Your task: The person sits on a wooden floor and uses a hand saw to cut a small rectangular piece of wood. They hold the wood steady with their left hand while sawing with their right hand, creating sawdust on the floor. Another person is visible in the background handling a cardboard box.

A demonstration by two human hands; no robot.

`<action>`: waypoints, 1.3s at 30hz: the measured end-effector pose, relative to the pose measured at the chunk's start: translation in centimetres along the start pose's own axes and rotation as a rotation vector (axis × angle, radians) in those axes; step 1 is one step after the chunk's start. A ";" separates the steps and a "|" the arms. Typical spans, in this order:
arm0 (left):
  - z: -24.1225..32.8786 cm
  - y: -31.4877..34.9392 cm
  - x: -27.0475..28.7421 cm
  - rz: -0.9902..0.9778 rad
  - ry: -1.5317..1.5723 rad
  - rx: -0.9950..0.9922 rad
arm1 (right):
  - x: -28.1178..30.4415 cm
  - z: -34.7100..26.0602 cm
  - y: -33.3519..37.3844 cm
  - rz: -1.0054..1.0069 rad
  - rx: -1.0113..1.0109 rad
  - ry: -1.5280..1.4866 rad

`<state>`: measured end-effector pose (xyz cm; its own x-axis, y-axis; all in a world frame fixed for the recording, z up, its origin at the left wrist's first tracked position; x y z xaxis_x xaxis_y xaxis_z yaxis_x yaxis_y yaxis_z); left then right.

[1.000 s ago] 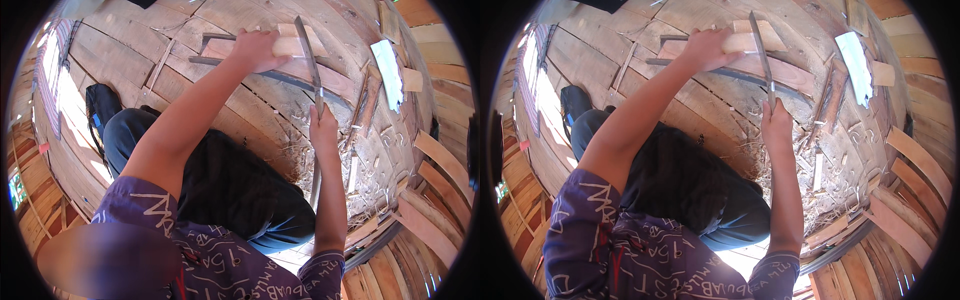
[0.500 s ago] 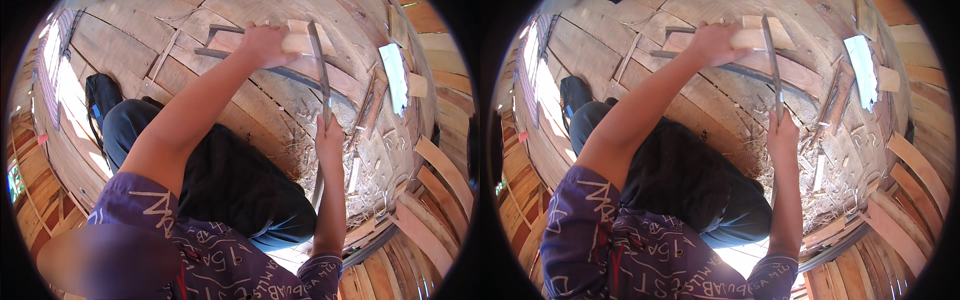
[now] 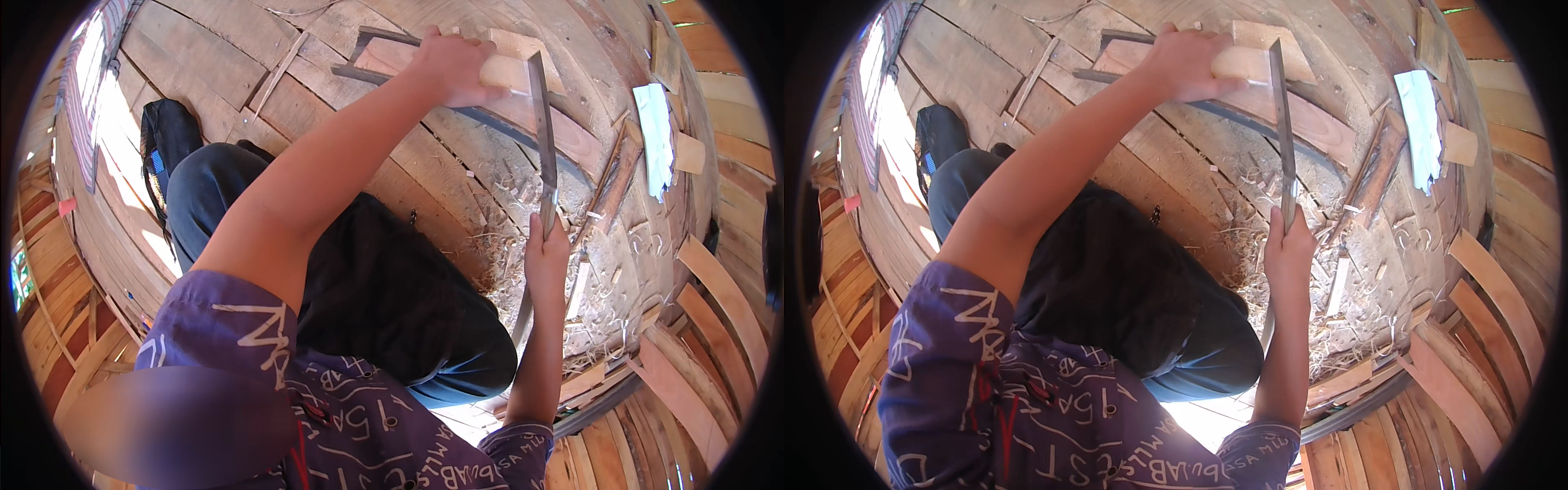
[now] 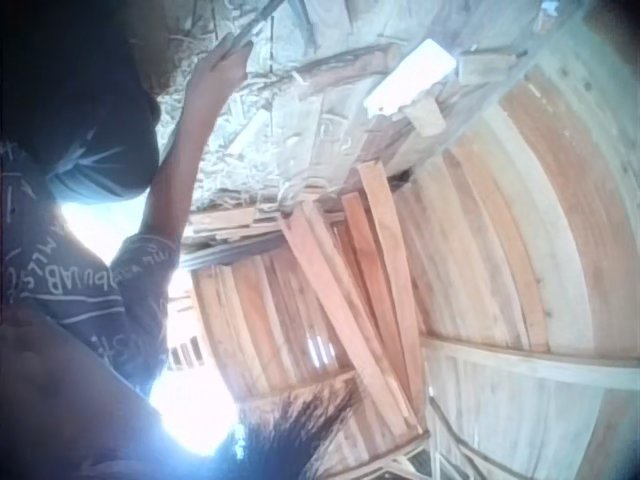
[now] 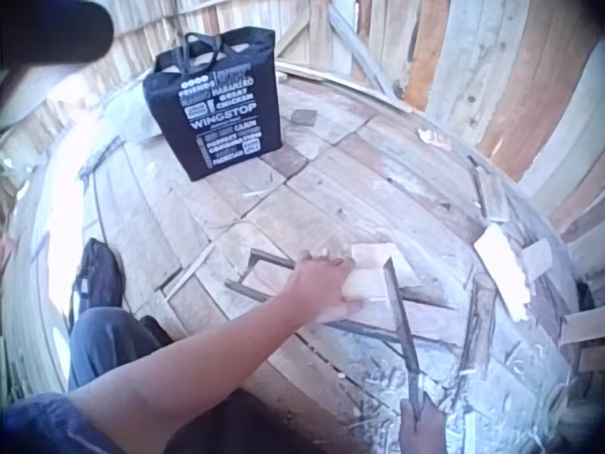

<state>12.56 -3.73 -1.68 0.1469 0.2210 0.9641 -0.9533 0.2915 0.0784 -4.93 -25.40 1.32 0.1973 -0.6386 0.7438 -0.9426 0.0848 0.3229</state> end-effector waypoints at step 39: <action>0.3 0.1 -0.1 -0.057 -0.016 -0.003 | 0.3 1.2 1.8 -0.108 -0.173 0.042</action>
<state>12.34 -4.02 -1.65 0.1972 0.1894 0.9619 -0.9428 0.3057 0.1331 -6.87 -26.34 1.42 0.3089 -0.6189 0.7222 -0.8561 0.1499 0.4947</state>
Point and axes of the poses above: each hand's wrist, its own y-axis away from the middle knuckle, its own x-axis out of the back of the hand, z = x × y, the point moved 10 cm from there along -y, towards the middle knuckle, and after that the axes turned 2 degrees about -y, right-handed, at the moved point
